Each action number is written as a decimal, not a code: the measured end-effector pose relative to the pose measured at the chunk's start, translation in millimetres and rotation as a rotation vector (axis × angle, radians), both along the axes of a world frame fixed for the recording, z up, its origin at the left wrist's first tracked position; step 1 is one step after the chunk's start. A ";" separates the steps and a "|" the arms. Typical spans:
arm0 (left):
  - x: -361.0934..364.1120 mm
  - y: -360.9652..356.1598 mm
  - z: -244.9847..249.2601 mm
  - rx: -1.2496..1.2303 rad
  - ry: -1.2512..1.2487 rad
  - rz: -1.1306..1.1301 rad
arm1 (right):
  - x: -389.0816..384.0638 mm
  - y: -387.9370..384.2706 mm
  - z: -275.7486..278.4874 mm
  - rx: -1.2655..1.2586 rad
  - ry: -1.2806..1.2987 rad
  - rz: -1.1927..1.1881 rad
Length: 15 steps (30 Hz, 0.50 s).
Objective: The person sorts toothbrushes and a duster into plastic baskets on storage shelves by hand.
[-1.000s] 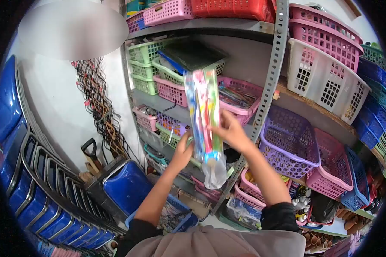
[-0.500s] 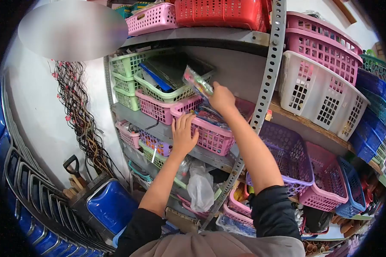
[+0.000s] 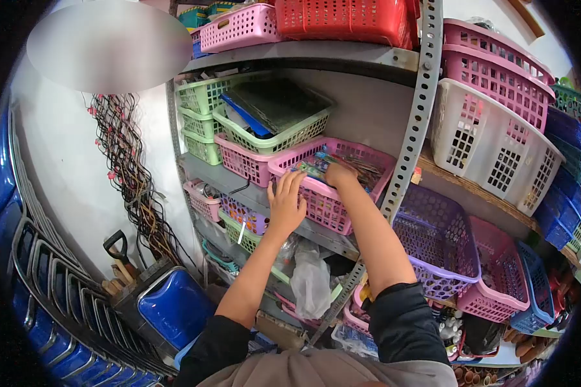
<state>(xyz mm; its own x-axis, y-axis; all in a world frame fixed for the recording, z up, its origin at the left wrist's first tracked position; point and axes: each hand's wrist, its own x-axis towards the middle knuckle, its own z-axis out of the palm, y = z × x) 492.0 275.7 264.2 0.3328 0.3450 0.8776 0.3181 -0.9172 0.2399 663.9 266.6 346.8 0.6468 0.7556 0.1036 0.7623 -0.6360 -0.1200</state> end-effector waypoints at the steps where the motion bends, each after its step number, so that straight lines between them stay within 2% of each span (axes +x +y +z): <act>1: -1.4 -1.0 1.3 -0.002 0.001 0.006 | -3.0 -2.7 0.1 0.034 -0.062 0.016; 4: -9.0 -6.1 2.7 -0.081 0.052 -0.016 | -9.9 -15.0 6.4 0.530 -0.355 0.119; 6: -20.7 -6.9 -0.8 -0.143 0.061 -0.018 | -25.2 -27.1 13.1 0.963 -0.560 0.330; 10: -75.8 -19.6 -26.3 -0.240 0.049 0.098 | -78.0 -54.7 8.9 1.024 -0.597 0.527; 13: -130.5 -26.2 -67.9 -0.283 -0.033 0.142 | -140.0 -87.4 -40.5 1.008 -0.442 0.865; 15: -168.1 -40.7 -98.3 -0.457 0.050 0.205 | -167.6 -89.5 -104.6 0.889 -0.249 0.956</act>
<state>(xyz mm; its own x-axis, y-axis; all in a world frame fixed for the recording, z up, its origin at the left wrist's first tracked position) 323.9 235.1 165.9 0.2560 0.7529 0.6063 0.5023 -0.6395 0.5820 496.3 177.1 242.2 -0.2060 0.5135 0.8330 0.9246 0.3810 -0.0062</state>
